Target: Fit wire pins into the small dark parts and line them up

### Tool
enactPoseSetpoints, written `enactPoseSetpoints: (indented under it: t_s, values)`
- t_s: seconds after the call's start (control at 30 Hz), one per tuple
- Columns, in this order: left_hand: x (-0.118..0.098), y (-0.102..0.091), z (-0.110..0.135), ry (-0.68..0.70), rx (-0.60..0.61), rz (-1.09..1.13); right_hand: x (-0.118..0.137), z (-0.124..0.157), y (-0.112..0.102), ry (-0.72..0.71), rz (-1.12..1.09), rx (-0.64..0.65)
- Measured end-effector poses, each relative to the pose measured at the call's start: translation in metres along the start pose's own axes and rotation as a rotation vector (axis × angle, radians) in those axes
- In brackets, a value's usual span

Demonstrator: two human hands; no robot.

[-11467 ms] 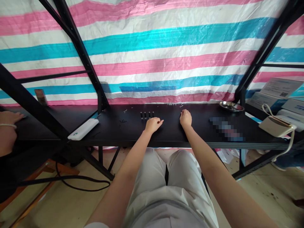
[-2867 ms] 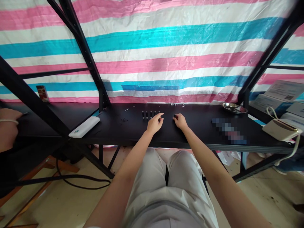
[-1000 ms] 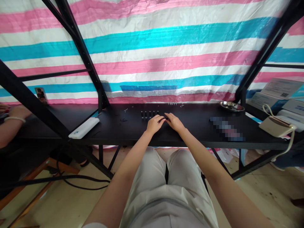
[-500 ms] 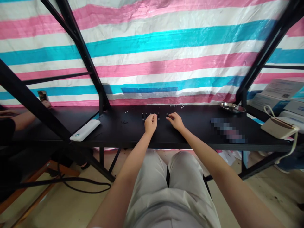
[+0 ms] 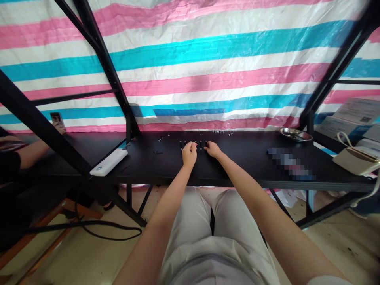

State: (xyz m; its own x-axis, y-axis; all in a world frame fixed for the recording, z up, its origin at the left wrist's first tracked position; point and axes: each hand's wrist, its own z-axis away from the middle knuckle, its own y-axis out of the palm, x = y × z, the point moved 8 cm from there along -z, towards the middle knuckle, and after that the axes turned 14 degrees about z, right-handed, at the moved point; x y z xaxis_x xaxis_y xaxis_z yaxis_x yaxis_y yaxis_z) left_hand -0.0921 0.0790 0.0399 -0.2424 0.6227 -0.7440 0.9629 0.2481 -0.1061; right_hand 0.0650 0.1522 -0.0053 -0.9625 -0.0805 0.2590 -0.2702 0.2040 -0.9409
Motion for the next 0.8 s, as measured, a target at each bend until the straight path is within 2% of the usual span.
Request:
enactPoseSetpoints:
  t_s: [0.17, 0.23, 0.37, 0.5, 0.6, 0.67, 0.8]
  values:
    - [0.002, 0.0, 0.0, -0.015, 0.011, 0.006, 0.001, -0.001, -0.002, -0.019, 0.057, 0.086]
    - [0.003, 0.005, 0.0, -0.032, 0.054, -0.005, -0.002, 0.005, -0.006, -0.056, 0.079, 0.099]
    - [-0.001, 0.027, 0.007, -0.037, 0.294, -0.098, -0.021, 0.027, -0.019, -0.121, 0.207, 0.009]
    - [-0.019, 0.049, 0.023, 0.128, 0.535, -0.228, -0.055, 0.058, -0.032, -0.05, 0.366, -0.082]
    - [-0.025, 0.066, 0.037, 0.239, 0.728, -0.263, -0.076, 0.077, -0.037, 0.025, 0.413, -0.081]
    - [-0.021, 0.074, 0.044, 0.229, 0.838, -0.285, -0.083, 0.086, -0.036, 0.057, 0.395, -0.047]
    - [-0.005, 0.084, 0.052, 0.084, 0.99, -0.351, -0.084, 0.096, -0.026, 0.078, 0.343, 0.053]
